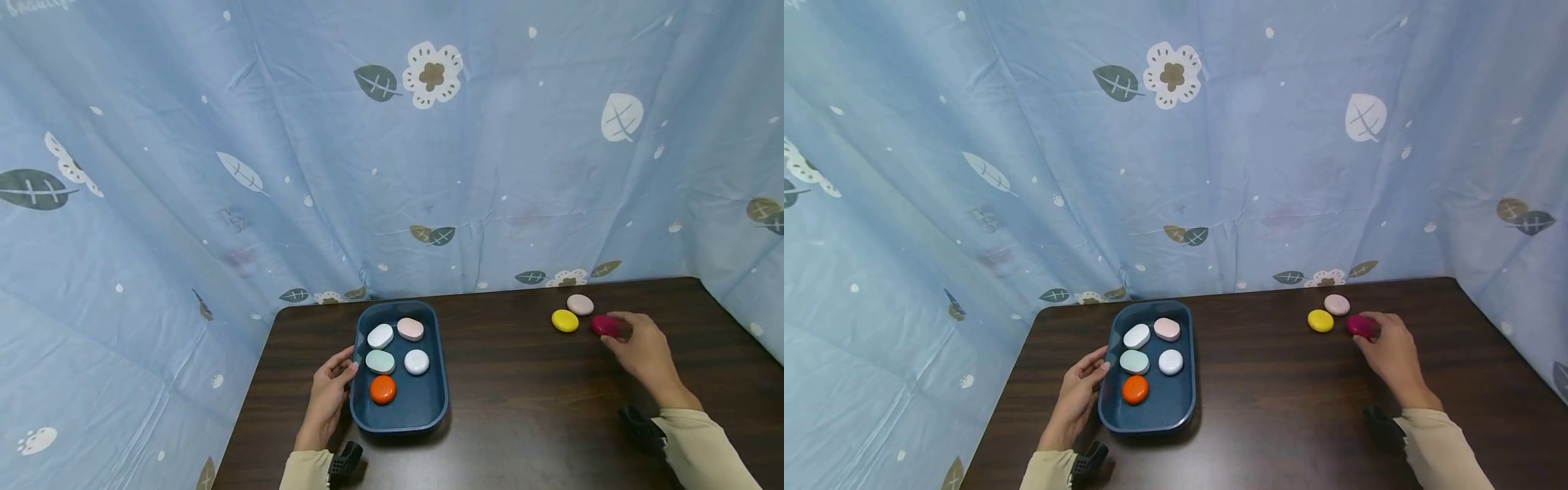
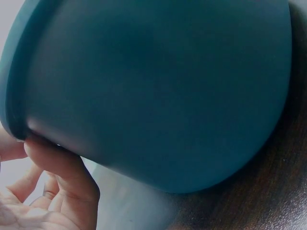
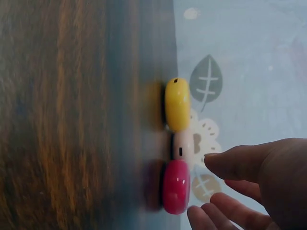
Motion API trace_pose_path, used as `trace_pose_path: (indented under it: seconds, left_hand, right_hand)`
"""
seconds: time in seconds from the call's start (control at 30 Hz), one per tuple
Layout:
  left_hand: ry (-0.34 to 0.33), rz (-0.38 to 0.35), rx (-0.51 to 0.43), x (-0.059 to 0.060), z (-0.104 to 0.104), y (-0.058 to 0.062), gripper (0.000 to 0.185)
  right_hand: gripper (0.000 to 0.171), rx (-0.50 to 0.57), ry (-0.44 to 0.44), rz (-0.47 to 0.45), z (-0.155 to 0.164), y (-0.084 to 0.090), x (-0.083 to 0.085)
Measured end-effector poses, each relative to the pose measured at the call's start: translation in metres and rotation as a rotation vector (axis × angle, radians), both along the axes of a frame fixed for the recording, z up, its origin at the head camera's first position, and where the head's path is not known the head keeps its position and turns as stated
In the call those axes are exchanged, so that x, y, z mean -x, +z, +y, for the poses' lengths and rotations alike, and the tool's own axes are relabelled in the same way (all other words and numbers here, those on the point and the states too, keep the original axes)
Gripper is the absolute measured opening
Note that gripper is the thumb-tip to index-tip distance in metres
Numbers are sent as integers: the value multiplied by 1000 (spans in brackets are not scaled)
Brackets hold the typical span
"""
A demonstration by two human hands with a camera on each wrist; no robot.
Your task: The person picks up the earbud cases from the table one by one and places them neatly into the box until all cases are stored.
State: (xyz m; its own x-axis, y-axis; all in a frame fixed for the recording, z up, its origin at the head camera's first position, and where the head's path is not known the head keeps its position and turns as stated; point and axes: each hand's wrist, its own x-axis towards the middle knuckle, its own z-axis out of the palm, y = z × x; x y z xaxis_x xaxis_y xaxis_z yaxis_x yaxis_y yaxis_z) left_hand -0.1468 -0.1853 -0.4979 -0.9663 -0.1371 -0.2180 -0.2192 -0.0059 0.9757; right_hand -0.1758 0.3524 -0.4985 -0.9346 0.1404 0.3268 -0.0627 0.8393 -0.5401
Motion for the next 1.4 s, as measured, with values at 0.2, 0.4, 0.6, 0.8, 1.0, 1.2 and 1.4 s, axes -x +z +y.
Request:
trace_pose_path:
  seconds: [0.2,0.4,0.6,0.8,1.0,1.2,1.4]
  left_hand:
    - [1,-12,3,0,0,1,44]
    - [1,-17,-3,1,0,2,44]
    - [6,-19,-1,1,0,3,44]
    - [10,-22,1,1,1,4,44]
    - [8,-14,0,1,1,3,44]
    - [12,-10,-11,1,1,2,43]
    - [9,6,-41,1,0,1,44]
  right_hand:
    - [48,-9,-19,-83,3,-1,8]
    - [52,-6,-22,-151,4,-5,14]
    - [52,-27,-34,-178,7,-6,20]
    - [54,-37,-27,-226,9,-3,26]
    - [53,-42,-25,-242,10,-5,28]
    - [55,-31,-18,-256,11,-7,29]
    - [55,-36,-17,-270,9,-4,24]
